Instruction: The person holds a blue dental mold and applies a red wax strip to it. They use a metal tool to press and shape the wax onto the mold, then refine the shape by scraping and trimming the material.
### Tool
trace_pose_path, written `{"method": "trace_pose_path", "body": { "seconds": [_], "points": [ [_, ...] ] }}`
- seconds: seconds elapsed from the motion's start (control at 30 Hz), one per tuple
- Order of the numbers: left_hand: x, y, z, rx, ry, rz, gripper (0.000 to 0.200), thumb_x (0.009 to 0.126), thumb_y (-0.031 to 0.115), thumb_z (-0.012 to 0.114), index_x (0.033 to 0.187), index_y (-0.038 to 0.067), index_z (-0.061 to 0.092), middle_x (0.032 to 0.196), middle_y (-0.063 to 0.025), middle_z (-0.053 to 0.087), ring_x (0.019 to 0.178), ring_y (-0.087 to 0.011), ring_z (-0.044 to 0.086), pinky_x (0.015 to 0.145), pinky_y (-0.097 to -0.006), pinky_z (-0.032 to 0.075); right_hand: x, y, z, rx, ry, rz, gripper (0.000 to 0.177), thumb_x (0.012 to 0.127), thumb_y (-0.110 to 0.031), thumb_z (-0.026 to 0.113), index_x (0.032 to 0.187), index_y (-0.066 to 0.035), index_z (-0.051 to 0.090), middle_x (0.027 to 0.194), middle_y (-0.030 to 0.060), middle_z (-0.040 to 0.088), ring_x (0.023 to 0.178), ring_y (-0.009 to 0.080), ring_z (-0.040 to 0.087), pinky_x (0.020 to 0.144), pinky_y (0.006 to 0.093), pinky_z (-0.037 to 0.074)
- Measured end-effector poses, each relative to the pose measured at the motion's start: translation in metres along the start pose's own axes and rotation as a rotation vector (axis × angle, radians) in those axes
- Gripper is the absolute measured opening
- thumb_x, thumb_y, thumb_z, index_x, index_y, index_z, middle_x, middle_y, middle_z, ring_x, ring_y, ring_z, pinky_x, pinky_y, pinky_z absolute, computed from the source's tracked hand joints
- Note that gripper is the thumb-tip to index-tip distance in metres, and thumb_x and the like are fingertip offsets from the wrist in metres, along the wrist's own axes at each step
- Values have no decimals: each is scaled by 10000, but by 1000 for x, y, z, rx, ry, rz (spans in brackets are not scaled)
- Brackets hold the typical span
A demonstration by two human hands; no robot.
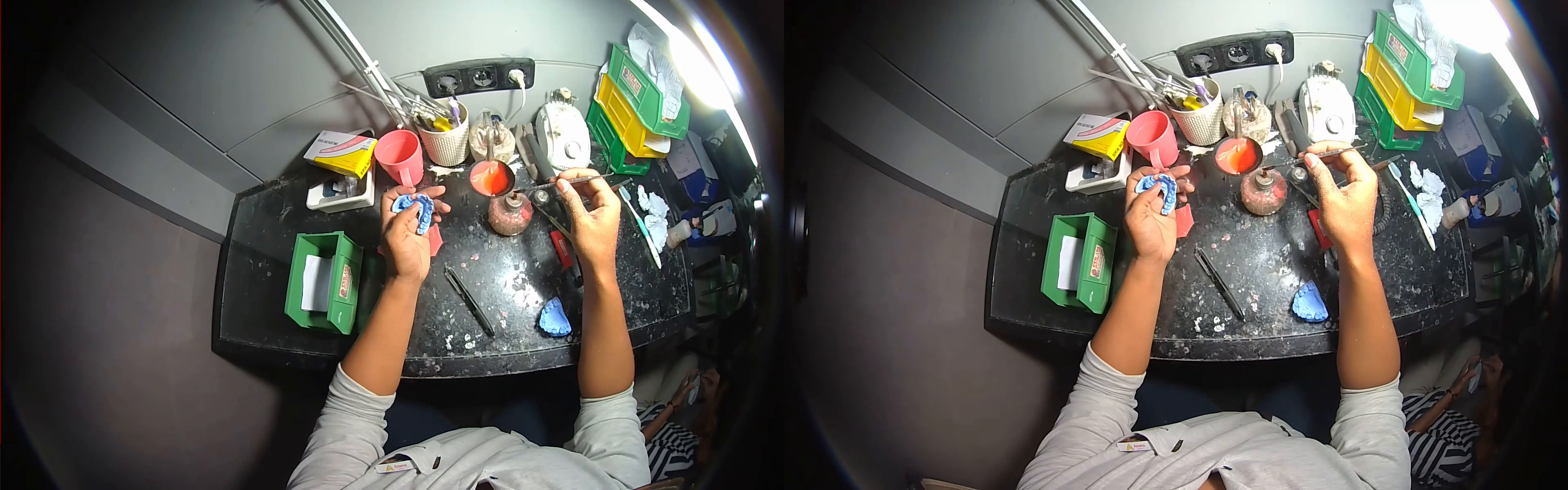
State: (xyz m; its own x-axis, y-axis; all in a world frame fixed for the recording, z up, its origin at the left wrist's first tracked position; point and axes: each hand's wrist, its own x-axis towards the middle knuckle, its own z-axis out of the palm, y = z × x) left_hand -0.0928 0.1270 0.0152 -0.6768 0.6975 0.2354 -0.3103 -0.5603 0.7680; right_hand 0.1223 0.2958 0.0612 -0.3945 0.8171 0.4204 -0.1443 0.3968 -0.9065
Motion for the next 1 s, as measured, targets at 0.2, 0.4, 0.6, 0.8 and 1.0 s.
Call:
{"method": "trace_pose_path", "body": {
  "seconds": [0.2, 0.4, 0.6, 0.8, 1.0],
  "points": [
    [0, 0, 0, 6, 2, 4, 222, 967, 117, 489, 1186, 98, 454, 1184, -260, 664, 906, -279, 687, 802, -333, 484, 0, -1, 1, -4, 1, -2, 100, 914, -13, 706, 1011, -9, 683, 946, 57, 728, 906, 122, 669, 864, 275, 508],
    [0, 0, 2, 48, -4, 17, 221, 969, 118, 490, 1185, 90, 452, 1167, -259, 672, 895, -278, 691, 798, -332, 482, -1, -3, 1, 3, 4, 9, 92, 913, -13, 707, 1003, -11, 686, 942, 54, 727, 906, 118, 666, 866, 274, 506],
    [-2, 0, 2, 107, -65, 35, 234, 1012, 211, 441, 1182, 56, 485, 1119, -259, 680, 841, -251, 668, 791, -333, 490, -1, -4, 1, 3, 7, -6, 90, 911, -7, 705, 999, -12, 687, 941, 48, 722, 909, 116, 662, 868, 273, 505],
    [-5, -4, 3, 188, -111, 53, 537, 1085, 408, 326, 1254, -49, 551, 1023, -227, 681, 820, -221, 633, 793, -326, 499, -5, -11, 3, -26, 44, -51, 79, 907, 1, 704, 985, -1, 690, 940, 47, 716, 901, 118, 657, 863, 266, 501],
    [-8, 2, 15, 294, -176, 33, 528, 1072, 353, 418, 1396, -60, 468, 1161, -218, 658, 930, -220, 650, 819, -320, 507, -8, -16, 5, -51, 66, -110, 80, 902, 7, 707, 981, 10, 692, 938, 49, 710, 901, 116, 650, 861, 268, 501]
  ]
}}
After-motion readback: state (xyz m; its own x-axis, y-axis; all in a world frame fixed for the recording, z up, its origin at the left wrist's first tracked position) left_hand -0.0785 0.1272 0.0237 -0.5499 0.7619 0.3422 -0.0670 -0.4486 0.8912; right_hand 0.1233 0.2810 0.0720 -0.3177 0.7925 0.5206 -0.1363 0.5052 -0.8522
